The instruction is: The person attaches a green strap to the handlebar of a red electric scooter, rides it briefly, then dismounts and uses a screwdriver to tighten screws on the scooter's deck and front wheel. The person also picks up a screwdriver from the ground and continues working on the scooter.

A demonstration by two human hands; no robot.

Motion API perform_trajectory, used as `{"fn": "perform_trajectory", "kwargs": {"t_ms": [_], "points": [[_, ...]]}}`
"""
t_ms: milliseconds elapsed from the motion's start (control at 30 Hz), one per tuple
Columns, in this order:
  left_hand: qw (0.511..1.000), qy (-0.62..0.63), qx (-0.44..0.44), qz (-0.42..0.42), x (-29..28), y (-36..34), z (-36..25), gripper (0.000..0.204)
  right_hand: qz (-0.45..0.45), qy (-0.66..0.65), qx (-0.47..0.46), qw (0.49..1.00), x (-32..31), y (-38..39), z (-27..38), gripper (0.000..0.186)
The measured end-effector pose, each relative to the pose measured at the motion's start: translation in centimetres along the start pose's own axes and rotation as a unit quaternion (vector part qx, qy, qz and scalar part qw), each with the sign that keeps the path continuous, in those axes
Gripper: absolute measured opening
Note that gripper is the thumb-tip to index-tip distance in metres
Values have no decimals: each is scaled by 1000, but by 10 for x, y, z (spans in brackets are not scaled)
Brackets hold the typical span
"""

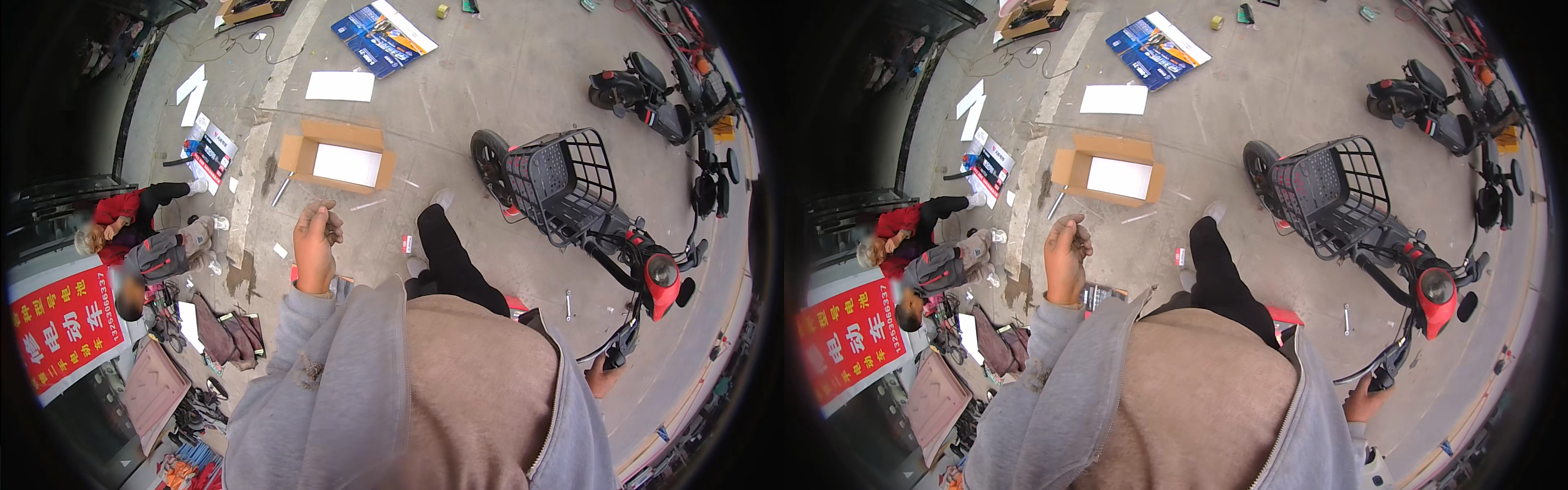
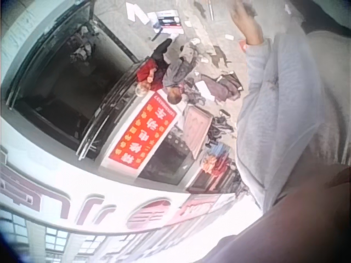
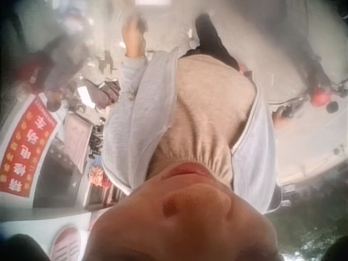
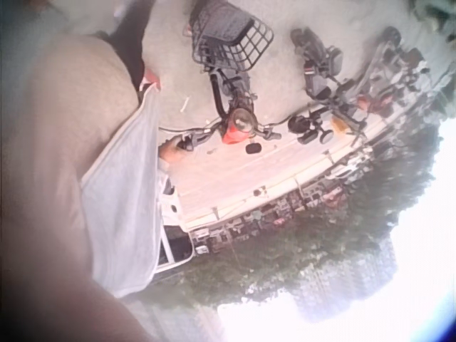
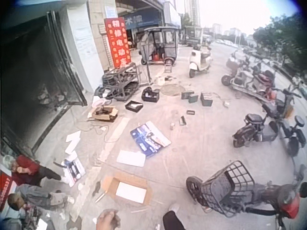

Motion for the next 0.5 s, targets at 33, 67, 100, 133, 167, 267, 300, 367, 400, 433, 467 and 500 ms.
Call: {"fn": "perform_trajectory", "kwargs": {"t_ms": [33,67,100,133,167,267,300,367,400,433,467,500], "points": [[1000,-5,2,1,6,-12,-11,23,3,8,-44,999,0,-3,3,45],[1000,-10,4,2,14,-25,-24,23,-6,10,-97,995,-2,-5,9,47],[1000,-19,2,10,23,-37,-38,22,-28,17,-114,993,-4,-8,9,48],[1000,-28,0,9,34,-50,-52,22,-28,45,-56,997,-8,-11,-3,54],[999,-37,12,12,48,-67,-70,22,-13,67,-87,994,0,-15,2,55],[994,-81,38,59,100,-113,-123,22,-36,140,2,989,-4,-16,0,58],[991,-92,46,82,122,-128,-141,23,-30,144,-6,989,0,-15,10,59],[985,-103,86,111,169,-154,-176,23,-34,139,-34,989,6,-11,35,60],[981,-112,77,137,194,-164,-187,23,-39,136,-10,990,8,-11,39,60],[976,-122,75,165,220,-172,-198,23,-45,126,-22,991,10,-11,51,60],[969,-128,78,197,246,-178,-209,23,-62,143,2,988,10,-11,55,59],[962,-147,76,218,270,-183,-217,23,-64,135,12,989,12,-12,59,59]]}}
Point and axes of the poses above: each hand's wrist, its own y-axis away from the middle knuckle, its own x-axis out of the palm, z = x × y, the point moved 10 cm from there along -y, towards the middle knuckle, and after that the axes turned 15 degrees about -y, right-handed, at the moved point
